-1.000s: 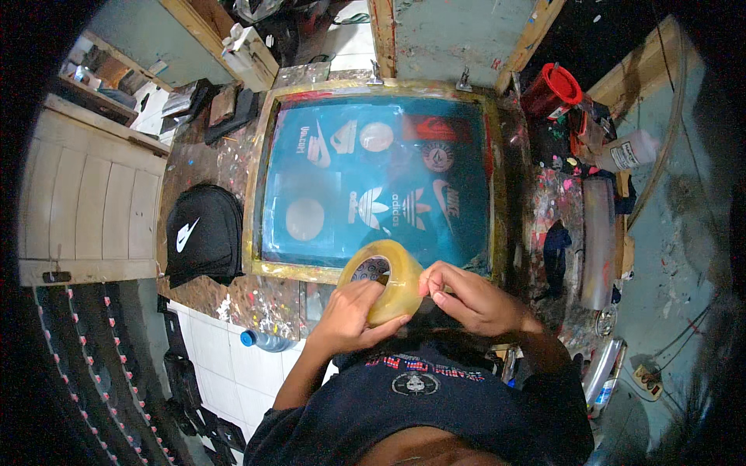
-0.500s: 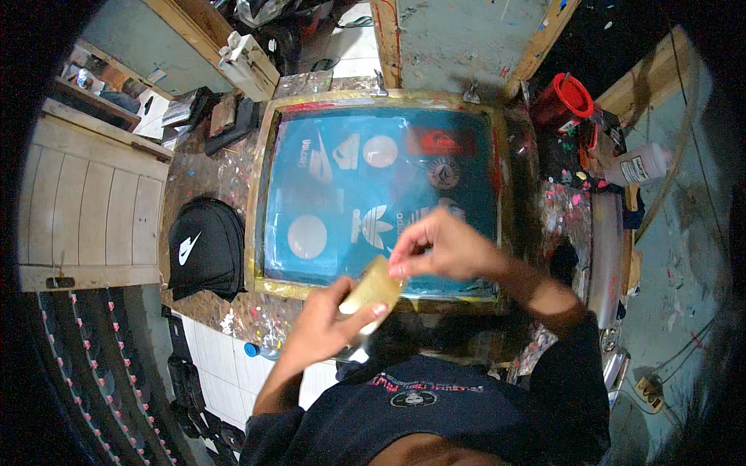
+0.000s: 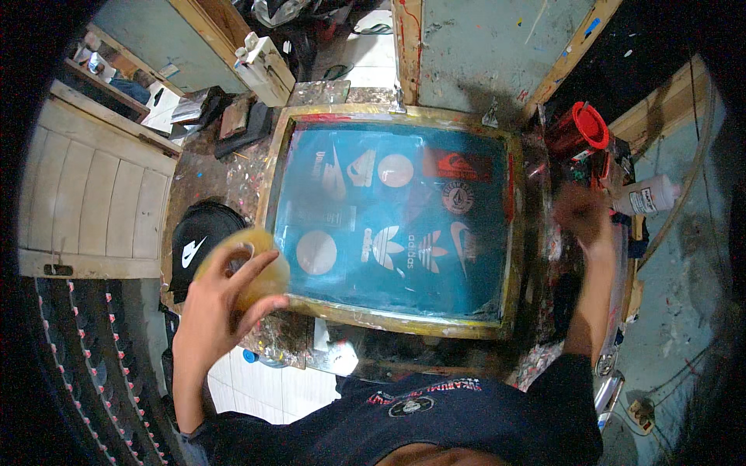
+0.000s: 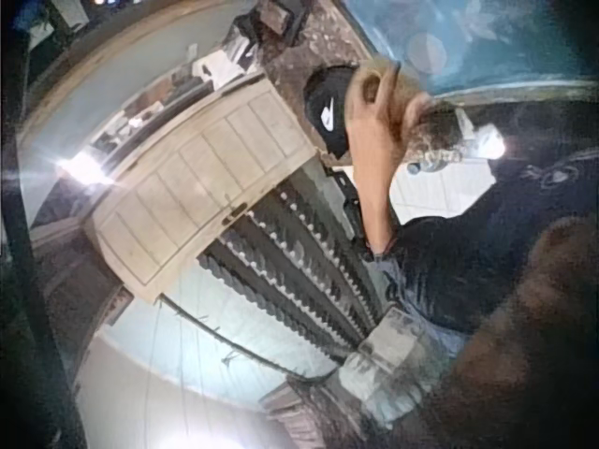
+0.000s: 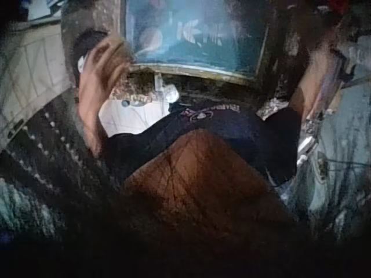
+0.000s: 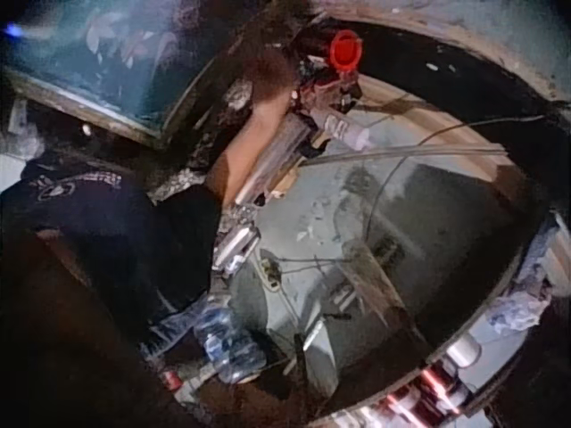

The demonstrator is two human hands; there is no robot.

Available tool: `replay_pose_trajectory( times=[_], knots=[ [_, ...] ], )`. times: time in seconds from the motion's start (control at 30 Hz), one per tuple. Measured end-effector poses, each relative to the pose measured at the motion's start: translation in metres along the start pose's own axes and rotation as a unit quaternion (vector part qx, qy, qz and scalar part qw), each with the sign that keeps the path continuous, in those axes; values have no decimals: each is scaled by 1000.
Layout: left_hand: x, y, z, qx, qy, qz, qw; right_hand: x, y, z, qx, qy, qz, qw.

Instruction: The person prepares a screen printing frame by applying red ink to a stencil, wiping the surface, and securing the stencil with tape. They then use a utility knife to trim the edges of the stencil and apply clear tape to seal the frame.

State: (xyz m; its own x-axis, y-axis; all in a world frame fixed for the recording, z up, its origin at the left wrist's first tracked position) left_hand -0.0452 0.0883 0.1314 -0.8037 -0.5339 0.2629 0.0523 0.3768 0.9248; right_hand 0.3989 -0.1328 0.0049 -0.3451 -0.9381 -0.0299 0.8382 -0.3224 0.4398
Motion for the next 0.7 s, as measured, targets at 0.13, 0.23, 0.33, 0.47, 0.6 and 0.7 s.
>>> replay_pose_trajectory(
  times=[0.13,0.23,0.33,0.47,0.6,0.7],
  knots=[
    [19,27,-39,-140,-218,-172,950,173,37,-6,28,86,-226,970],
    [44,46,-68,-179,-420,-202,867,280,65,8,165,-9,-388,907],
    [62,40,-79,-127,-455,-202,858,369,98,11,174,-7,-433,884],
    [73,53,-93,-64,-354,-122,925,380,76,44,-15,242,-341,908],
    [88,59,-88,-114,-382,-114,910,409,96,28,0,238,-370,898],
    [95,62,-85,-104,-394,-81,910,408,91,-18,-3,122,-379,917]
  ],
)
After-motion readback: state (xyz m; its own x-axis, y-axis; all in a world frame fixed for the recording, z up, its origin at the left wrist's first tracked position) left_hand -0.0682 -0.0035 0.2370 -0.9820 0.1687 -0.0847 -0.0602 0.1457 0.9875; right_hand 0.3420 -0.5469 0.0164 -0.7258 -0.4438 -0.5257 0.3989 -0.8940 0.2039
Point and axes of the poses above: each hand's wrist, its own x-axis away from the middle knuckle, its own y-axis out of the back of the hand, z = x × y, the point moved 1 cm from there along -x, towards the middle knuckle, and after that the axes turned 14 degrees about z, right-handed, at the moved point
